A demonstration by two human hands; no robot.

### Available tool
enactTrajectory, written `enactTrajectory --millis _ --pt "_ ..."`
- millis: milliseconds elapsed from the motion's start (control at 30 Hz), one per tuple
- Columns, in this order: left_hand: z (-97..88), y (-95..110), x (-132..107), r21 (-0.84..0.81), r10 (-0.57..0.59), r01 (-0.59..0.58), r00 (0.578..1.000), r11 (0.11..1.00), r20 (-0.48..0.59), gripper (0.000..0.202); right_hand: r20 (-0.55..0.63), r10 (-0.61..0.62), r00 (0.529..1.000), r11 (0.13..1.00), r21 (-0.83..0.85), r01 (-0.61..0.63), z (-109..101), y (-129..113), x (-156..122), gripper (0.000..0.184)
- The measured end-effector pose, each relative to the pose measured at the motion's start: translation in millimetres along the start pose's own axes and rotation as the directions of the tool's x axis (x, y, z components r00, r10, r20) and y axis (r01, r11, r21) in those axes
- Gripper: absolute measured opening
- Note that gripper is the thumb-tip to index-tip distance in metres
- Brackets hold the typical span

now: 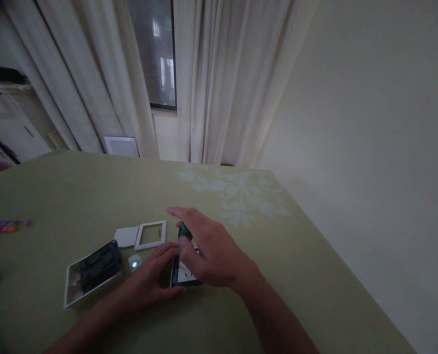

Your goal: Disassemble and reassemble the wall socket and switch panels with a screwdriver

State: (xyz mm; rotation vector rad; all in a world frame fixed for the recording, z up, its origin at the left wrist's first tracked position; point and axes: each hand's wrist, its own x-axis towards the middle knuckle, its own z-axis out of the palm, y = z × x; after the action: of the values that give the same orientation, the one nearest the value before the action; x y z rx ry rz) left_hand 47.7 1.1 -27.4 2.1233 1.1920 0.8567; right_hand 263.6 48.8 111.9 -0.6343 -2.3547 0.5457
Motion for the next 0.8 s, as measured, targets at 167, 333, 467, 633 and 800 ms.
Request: enactTrajectory --millis 167,333,467,633,800 --pt "-0.5 -0.2 0.1 0.004 0.009 -0.009 1.0 1.0 -0.006 0.071 -0.055 -0.013 0.998 0.996 -0.089 0.008 3.4 0.8 0.8 0.043" --pt "-1.1 0.9 -1.0 0.016 0.004 -0.004 1.0 1.0 -0.004 0.068 -0.014 -0.022 1.0 0.996 -0.091 0.021 4.3 -1.7 2.2 0.041" --pt "-0.5 0.7 0.2 0.019 0.0 0.0 1.0 1.0 -0.008 0.066 0.017 -0.015 1.0 1.0 -0.024 0.015 1.6 -4.3 3.0 0.046" --pt "0.4 1.0 1.0 0.027 -0.004 0.005 1.0 1.0 -0.019 0.068 -0.055 -0.019 0.998 0.996 -0.092 0.014 3.4 -2.0 2.2 0.04" --pt "0.1 0.8 0.4 0.02 0.013 -0.013 1.0 1.0 -0.017 0.069 0.02 -0.043 0.999 0.999 -0.029 0.043 4.6 -0.6 2.1 0.053"
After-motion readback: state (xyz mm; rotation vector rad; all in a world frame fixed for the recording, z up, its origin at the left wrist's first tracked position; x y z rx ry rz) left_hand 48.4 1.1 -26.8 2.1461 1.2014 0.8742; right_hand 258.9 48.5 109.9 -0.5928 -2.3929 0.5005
